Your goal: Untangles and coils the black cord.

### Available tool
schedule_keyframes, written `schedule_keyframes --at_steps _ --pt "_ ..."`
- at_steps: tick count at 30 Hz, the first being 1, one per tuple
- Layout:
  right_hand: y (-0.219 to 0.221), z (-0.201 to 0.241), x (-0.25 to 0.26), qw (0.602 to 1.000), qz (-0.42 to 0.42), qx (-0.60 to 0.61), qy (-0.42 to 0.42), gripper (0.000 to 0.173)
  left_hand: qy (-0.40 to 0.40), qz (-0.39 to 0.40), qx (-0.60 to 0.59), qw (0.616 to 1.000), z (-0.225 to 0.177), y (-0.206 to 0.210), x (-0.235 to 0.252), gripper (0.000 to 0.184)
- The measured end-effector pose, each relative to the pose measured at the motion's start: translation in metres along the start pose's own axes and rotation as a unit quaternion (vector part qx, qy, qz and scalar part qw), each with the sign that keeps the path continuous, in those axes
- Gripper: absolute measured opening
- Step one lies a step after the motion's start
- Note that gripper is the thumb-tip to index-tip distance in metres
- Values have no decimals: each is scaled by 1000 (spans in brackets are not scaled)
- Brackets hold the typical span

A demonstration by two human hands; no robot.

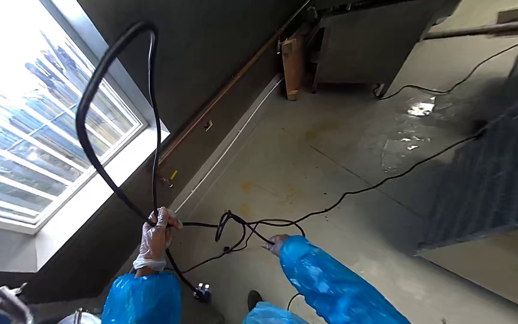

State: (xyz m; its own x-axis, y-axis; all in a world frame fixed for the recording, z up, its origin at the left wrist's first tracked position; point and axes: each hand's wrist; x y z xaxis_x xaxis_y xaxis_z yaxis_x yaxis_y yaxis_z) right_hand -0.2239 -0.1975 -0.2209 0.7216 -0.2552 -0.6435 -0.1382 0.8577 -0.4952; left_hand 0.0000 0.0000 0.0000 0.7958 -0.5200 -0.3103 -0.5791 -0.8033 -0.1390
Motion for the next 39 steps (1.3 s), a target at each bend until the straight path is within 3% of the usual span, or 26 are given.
schedule_keyframes --at_steps 6,8,11,13,16,19,23,28,32,35,39 --pt "-91 69 -93 946 -289 94 -109 30 -76 -36 64 994 34 20 97 27" --pt "-100 88 -98 932 -315 97 -154 29 -107 -12 68 992 52 25 117 33" --pt "-102 115 -90 904 -344 110 -230 29 -159 122 73 977 70 38 125 31" --pt "-105 129 -82 888 -357 90 -275 28 -178 130 20 975 78 50 124 28" --pt "-112 143 -70 865 -388 50 -313 25 -217 173 7 961 88 54 127 43" --pt "-113 154 -59 858 -414 9 -303 23 -254 239 -10 937 87 56 119 32" --pt "-131 143 -42 845 -456 -15 -280 25 -267 308 -112 906 91 49 108 35" --pt "-158 104 -57 874 -453 -9 -176 21 -239 260 -158 922 93 31 99 40" --pt "-142 88 -74 873 -469 9 -131 22 -197 244 -128 941 82 30 85 22" --pt "-143 93 -69 870 -484 22 -92 22 -150 320 -118 928 81 37 72 19" --pt "-166 94 -27 927 -374 38 -20 35 -80 444 -122 884 89 33 77 12"
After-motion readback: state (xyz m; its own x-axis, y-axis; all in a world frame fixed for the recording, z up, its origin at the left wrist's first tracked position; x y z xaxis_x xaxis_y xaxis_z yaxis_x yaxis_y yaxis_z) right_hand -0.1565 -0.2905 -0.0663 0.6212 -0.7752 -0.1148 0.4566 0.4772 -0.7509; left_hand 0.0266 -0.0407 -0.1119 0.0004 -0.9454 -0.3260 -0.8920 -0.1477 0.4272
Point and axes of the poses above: each hand's wrist, its own x-axis towards the middle knuckle, its own y-axis out of the palm, z = x × y, and after that the axes turned 8 degrees about -y, right-handed
